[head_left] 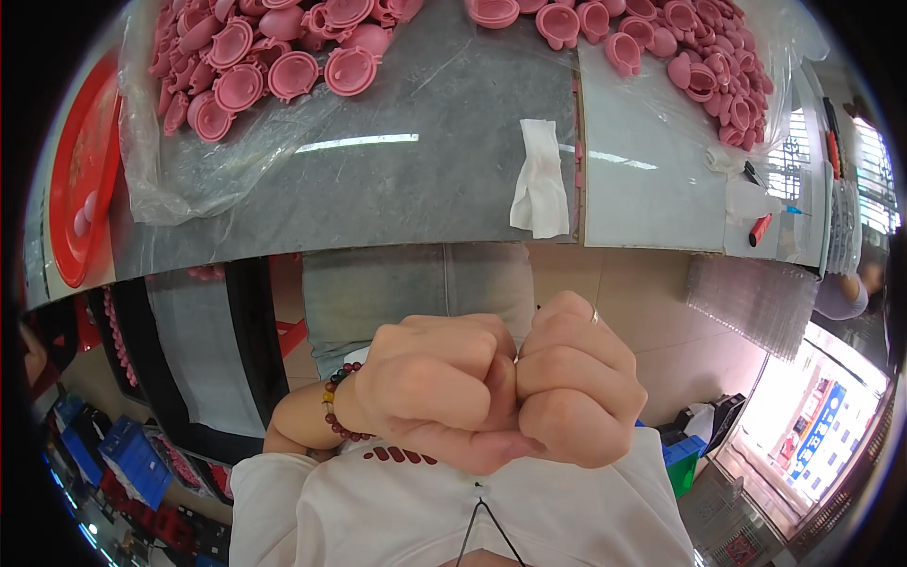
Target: Assembling small pink plastic toy components by applying a liquid adhesive from a squeeze bottle and joining parts.
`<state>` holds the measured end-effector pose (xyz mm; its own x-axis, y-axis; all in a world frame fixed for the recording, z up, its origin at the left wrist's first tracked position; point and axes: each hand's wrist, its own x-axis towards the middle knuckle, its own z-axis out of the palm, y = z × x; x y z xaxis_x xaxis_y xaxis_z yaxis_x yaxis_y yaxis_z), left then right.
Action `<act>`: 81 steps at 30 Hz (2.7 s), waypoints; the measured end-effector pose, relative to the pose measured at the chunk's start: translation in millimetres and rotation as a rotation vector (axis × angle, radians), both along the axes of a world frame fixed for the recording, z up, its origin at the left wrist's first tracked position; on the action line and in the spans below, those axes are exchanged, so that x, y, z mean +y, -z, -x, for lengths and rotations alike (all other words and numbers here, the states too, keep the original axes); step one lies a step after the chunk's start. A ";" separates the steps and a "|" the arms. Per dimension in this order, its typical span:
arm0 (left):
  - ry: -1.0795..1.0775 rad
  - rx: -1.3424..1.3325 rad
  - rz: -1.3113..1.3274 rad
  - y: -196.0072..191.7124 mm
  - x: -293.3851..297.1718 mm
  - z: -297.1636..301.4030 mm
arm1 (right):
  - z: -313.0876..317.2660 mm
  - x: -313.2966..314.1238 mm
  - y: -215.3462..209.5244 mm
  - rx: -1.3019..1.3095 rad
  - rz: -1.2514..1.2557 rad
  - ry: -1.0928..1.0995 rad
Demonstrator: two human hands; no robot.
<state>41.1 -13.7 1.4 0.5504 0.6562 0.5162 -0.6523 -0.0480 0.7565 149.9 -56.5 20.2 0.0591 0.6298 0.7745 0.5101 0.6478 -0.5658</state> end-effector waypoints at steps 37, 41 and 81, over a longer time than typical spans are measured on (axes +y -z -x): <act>0.042 -0.032 0.130 5.0 -4.9 4.4 | 1.4 -0.2 4.2 -0.023 -0.048 0.089; 0.069 -0.008 0.146 1.8 -1.7 3.3 | 0.6 -0.2 3.0 -0.007 -0.041 0.093; 0.010 -0.026 -0.017 7.6 -3.4 0.2 | -0.2 -1.4 4.4 -0.015 -0.016 0.070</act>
<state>40.9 -17.2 -6.2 0.5432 0.6418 0.5413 -0.6723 -0.0536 0.7383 150.1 -57.9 15.8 0.0908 0.6120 0.7857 0.5626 0.6195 -0.5475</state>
